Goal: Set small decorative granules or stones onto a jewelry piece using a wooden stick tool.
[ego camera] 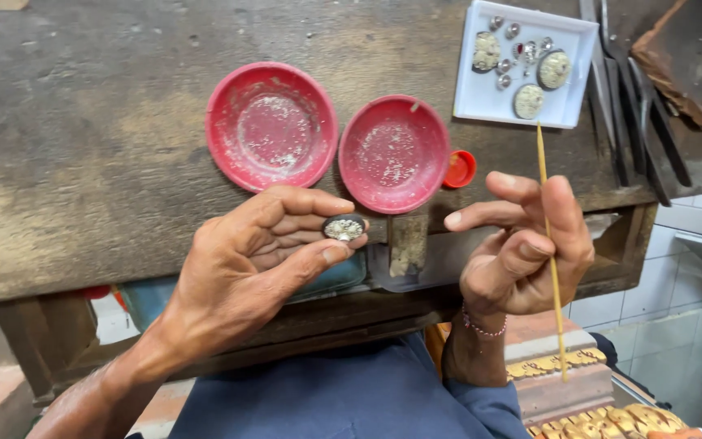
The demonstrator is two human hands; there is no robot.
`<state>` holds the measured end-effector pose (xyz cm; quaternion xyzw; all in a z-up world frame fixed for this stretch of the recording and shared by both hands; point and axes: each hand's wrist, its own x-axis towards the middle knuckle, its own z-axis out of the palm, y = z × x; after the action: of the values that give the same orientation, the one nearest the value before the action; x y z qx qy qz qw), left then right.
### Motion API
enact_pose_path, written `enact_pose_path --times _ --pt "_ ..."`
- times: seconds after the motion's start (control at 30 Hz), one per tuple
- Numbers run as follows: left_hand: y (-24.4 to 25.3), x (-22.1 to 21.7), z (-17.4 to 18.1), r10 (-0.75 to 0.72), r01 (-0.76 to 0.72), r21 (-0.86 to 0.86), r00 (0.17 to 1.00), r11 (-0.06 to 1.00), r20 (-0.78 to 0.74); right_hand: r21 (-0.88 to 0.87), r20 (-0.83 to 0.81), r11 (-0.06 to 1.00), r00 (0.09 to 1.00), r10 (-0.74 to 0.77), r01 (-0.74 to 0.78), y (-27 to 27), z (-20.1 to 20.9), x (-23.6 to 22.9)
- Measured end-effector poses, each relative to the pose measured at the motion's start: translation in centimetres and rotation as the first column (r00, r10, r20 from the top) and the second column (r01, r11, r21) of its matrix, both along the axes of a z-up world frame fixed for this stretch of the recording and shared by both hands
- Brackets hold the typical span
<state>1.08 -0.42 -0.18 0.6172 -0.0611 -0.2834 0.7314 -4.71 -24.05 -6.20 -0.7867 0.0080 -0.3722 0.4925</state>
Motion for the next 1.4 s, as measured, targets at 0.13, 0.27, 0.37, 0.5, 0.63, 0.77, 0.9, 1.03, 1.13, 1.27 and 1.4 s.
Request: enact_pose_path --times 0.13,0.27,0.37,0.5,0.63,0.77,0.9,1.03,1.13,1.27,1.4 --pt "0.1 0.1 0.1 -0.010 0.010 0.000 0.999 1.000 -0.037 -0.093 0.161 0.995 0.987 -0.013 0.028 -1.7 0.7 1.8" --pt "0.2 0.1 -0.1 -0.013 0.012 -0.022 1.000 1.000 -0.027 -0.176 0.096 0.981 0.993 -0.062 0.078 -2.1 1.7 2.5" --pt "0.3 0.2 -0.1 -0.032 0.032 -0.020 0.999 0.999 -0.016 -0.141 0.042 0.987 0.997 -0.069 0.074 -1.8 1.5 2.7" --pt "0.3 0.3 -0.1 -0.047 0.047 -0.005 0.999 0.999 -0.015 -0.031 -0.004 0.996 0.996 -0.085 0.085 -0.6 1.8 2.7" --pt "0.4 0.3 -0.1 -0.058 0.058 0.009 0.998 0.998 0.008 -0.057 -0.008 0.987 0.989 -0.148 0.147 -0.2 1.8 2.8" --pt "0.4 0.4 -0.1 -0.060 0.060 -0.003 0.998 0.998 0.011 -0.129 -0.041 0.981 0.988 -0.151 0.145 -0.9 1.4 2.6" --pt "0.4 0.4 -0.2 -0.075 0.075 -0.006 0.997 0.997 0.029 -0.146 -0.062 0.978 0.985 -0.160 0.149 -1.3 1.0 2.5" --pt "0.4 0.5 -0.2 -0.076 0.075 0.010 0.995 0.997 0.060 -0.170 -0.095 0.973 0.980 -0.174 0.156 -1.2 1.2 2.5" --pt "0.4 0.4 -0.3 -0.069 0.070 -0.019 0.997 0.997 0.040 -0.156 -0.089 0.976 0.982 -0.168 0.153 -1.4 0.8 2.4" --pt "0.4 0.4 -0.4 -0.063 0.064 -0.026 0.998 0.998 0.029 -0.207 -0.092 0.967 0.981 -0.171 0.149 -1.4 0.9 2.5" --pt "0.4 0.4 -0.4 -0.066 0.067 -0.015 0.997 0.998 0.042 -0.215 -0.098 0.965 0.980 -0.172 0.148 -1.2 1.0 2.6"
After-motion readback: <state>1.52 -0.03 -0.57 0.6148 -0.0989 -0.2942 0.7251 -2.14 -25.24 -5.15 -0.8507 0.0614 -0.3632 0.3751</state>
